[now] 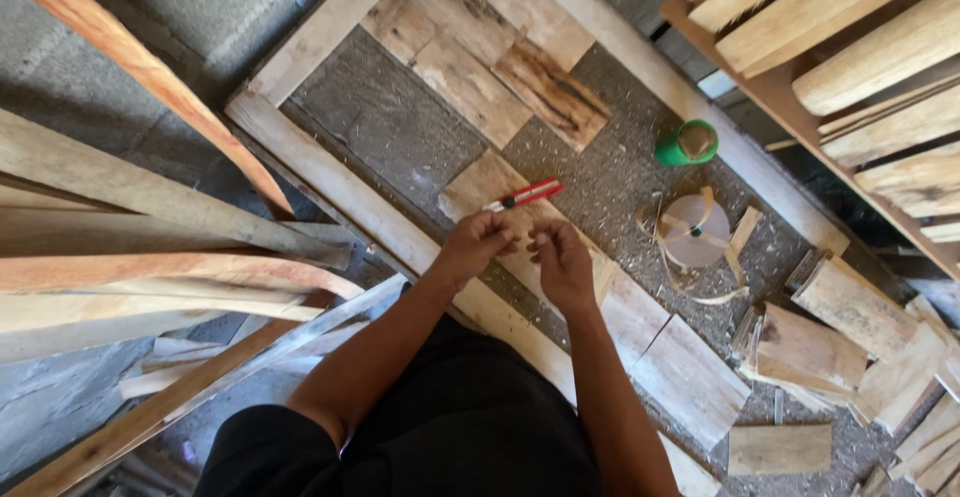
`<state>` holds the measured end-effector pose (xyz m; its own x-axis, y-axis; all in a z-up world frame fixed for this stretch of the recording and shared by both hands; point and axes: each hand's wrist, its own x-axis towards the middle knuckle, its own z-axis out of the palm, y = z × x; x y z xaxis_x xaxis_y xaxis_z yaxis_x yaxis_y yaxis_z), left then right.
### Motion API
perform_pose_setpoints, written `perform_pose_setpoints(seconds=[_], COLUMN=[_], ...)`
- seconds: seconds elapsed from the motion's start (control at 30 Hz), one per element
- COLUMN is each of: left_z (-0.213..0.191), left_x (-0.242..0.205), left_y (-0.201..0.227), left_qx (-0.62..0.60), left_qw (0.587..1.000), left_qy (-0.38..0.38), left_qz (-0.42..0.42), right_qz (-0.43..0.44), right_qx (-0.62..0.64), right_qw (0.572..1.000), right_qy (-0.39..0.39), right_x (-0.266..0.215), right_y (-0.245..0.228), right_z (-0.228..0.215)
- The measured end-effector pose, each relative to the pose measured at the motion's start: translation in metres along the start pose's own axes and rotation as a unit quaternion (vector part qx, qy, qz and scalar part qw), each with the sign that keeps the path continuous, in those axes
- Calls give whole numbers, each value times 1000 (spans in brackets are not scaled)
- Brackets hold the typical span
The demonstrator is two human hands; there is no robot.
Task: Assembling and gluing small pieces of wood veneer to create a larger panel.
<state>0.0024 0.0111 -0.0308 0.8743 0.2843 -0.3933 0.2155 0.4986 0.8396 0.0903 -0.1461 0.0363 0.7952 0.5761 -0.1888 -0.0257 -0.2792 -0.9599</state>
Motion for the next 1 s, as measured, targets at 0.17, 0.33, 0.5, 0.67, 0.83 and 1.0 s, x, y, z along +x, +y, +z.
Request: perform_pose_setpoints(seconds=[0.17, 0.33, 0.5, 0.67, 0.83, 1.0], left_z=[8, 12, 14, 15, 17, 16], left_x=[-8, -10, -13, -10, -10, -4], left_y=[32, 39, 53, 50, 50, 34], left_qx=[-62, -38, 29, 49, 83, 119], left_qw=[997, 998, 998, 996, 993, 990], left_qy=[-32, -59, -60, -68, -73, -48], left_qz=[-30, -2, 13, 28, 38, 54], right_qz=[36, 60, 51, 60, 59, 15], right_qx=[15, 40, 75, 101, 66, -40], right_qw=[999, 996, 995, 992, 996, 998], right_qy=[-22, -44, -46, -47, -20, 44], right_x=[6, 8, 6, 5, 2, -4], right_y=[-19, -23, -25, -16, -13, -30], right_z=[-5, -7, -7, -8, -6, 5])
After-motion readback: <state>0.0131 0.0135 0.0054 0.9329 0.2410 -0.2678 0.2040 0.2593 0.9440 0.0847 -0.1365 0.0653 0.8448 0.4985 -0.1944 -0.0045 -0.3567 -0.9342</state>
